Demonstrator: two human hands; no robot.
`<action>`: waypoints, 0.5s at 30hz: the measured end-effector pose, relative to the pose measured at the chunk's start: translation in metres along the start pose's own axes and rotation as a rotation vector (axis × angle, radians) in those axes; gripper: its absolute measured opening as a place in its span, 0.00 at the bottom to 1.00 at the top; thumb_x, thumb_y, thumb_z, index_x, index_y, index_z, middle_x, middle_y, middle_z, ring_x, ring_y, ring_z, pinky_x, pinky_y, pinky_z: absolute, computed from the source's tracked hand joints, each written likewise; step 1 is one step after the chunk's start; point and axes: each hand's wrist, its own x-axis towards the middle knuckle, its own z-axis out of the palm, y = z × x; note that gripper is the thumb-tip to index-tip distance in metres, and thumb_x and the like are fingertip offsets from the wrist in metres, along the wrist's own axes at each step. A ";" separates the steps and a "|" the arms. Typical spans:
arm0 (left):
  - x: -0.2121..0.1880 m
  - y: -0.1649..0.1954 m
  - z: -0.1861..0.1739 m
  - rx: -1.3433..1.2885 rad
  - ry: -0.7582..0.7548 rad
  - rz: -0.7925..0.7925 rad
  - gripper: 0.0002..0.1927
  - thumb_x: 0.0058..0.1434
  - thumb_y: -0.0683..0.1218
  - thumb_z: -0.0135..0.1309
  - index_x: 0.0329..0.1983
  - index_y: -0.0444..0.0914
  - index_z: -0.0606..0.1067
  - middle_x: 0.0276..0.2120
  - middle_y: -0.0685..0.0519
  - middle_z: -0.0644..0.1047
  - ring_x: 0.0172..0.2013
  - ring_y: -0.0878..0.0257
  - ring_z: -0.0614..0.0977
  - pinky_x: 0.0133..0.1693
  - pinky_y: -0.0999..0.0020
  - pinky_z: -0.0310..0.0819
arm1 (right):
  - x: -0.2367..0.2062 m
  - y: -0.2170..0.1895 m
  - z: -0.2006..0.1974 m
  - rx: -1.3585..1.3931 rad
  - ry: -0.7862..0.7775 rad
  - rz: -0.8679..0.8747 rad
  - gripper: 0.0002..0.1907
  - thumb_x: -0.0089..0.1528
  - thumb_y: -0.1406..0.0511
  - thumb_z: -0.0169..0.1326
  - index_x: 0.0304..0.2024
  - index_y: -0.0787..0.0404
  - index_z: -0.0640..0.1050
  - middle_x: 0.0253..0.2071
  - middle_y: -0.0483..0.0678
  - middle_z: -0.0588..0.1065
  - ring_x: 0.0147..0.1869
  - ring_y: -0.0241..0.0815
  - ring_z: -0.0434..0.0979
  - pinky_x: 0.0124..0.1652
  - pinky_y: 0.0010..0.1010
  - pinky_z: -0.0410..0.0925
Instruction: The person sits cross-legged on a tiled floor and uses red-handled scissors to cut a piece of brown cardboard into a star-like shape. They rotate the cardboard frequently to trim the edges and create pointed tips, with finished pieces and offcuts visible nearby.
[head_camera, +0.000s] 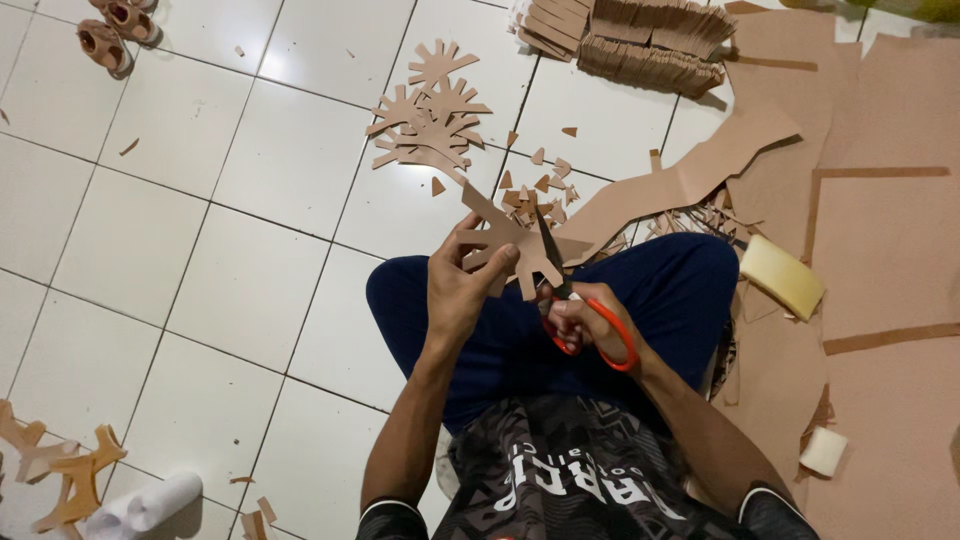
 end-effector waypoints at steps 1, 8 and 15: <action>0.000 -0.004 0.000 -0.026 0.010 -0.032 0.34 0.59 0.44 0.64 0.67 0.28 0.67 0.43 0.41 0.83 0.40 0.60 0.88 0.41 0.69 0.87 | 0.000 -0.001 0.001 0.010 -0.009 0.001 0.16 0.67 0.60 0.48 0.41 0.70 0.73 0.21 0.41 0.64 0.21 0.30 0.61 0.23 0.24 0.63; -0.006 -0.020 -0.002 -0.220 0.006 -0.086 0.26 0.61 0.41 0.60 0.62 0.28 0.72 0.43 0.42 0.81 0.39 0.62 0.84 0.40 0.70 0.83 | 0.003 -0.007 0.007 0.140 0.007 0.074 0.16 0.61 0.60 0.47 0.42 0.65 0.77 0.20 0.42 0.65 0.18 0.30 0.60 0.19 0.24 0.61; -0.017 -0.032 0.013 -0.492 0.078 -0.162 0.16 0.61 0.37 0.57 0.53 0.33 0.71 0.43 0.49 0.77 0.43 0.65 0.83 0.44 0.75 0.83 | 0.009 0.007 0.001 0.231 -0.022 0.031 0.13 0.67 0.62 0.46 0.32 0.65 0.71 0.21 0.44 0.65 0.21 0.32 0.62 0.21 0.27 0.62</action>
